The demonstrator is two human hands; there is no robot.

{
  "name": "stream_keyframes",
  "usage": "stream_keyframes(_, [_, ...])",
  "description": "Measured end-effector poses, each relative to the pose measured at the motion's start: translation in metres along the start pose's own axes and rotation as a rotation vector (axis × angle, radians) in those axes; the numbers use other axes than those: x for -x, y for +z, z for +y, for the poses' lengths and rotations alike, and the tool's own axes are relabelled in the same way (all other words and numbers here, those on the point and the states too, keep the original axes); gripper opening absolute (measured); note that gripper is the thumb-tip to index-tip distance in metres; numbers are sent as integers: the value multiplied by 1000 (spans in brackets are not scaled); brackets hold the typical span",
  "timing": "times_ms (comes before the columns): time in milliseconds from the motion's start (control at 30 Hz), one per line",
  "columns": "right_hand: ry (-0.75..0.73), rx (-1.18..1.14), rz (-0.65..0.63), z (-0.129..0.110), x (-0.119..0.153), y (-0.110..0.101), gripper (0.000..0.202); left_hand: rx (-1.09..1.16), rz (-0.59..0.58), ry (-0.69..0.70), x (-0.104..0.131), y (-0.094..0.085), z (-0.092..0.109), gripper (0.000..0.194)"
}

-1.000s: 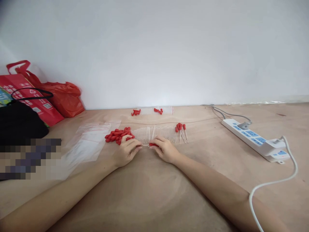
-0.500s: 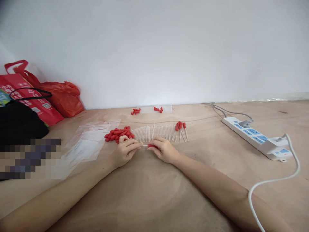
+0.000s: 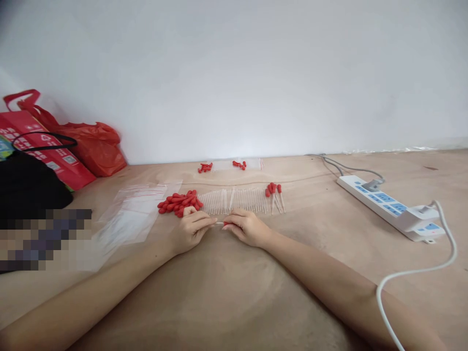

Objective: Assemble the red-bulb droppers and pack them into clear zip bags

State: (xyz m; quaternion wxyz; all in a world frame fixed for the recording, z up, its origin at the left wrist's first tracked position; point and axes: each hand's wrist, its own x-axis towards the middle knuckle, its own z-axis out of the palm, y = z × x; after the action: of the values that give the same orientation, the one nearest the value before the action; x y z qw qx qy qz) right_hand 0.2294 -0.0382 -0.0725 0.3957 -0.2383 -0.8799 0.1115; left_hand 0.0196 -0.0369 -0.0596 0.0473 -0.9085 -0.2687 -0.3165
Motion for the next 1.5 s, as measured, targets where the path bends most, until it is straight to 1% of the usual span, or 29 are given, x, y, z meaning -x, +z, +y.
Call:
stream_keyframes(100, [9,31,-18,0,0,0,19,-8,5,14,0,0,2,21])
stream_keyframes(333, [18,190,-55,-2,0,2,19,-47,18,9,-1,0,8,24])
stream_keyframes(567, [20,202,-85,-2,-3,3,21,-62,13,18,-2,2,11,24])
stream_keyframes(700, [61,187,-82,-2,-4,4,20,-62,25,4,-2,3,11,22])
stream_keyframes(767, [103,120,-69,0,-5,4,20,-68,38,-9,-2,3,11,22])
stream_keyframes(867, [237,-121,-5,5,-7,2,21,-68,66,-64,-2,4,12,20])
stream_keyframes(967, [431,-436,83,10,-7,2,40,-39,108,-148,-4,4,13,18])
stream_keyframes(1000, [481,-530,103,10,-8,2,43,-28,122,-168,-4,4,13,17])
stream_keyframes(1100, [560,-737,144,7,-11,6,37,9,140,-181,-5,4,13,15])
stream_keyframes(1167, [581,-804,182,5,-16,6,32,35,154,-187,-5,3,13,14])
stream_keyframes(1233, [595,-818,244,8,-22,-1,32,55,169,-227,-4,3,13,19])
stream_keyframes(1267, [602,-807,284,12,-25,-8,35,63,173,-256,-4,2,13,22])
stream_keyframes(1367, [670,-680,393,32,-28,-40,45,87,163,-309,-4,1,13,24])
stream_keyframes(1400, [722,-584,432,41,-27,-54,46,94,152,-308,-5,1,13,24])
stream_keyframes(1467, [842,-312,450,58,-19,-80,50,98,123,-293,-6,1,14,22])
stream_keyframes(1500, [906,-171,450,66,-14,-91,49,97,107,-285,-6,1,14,20])
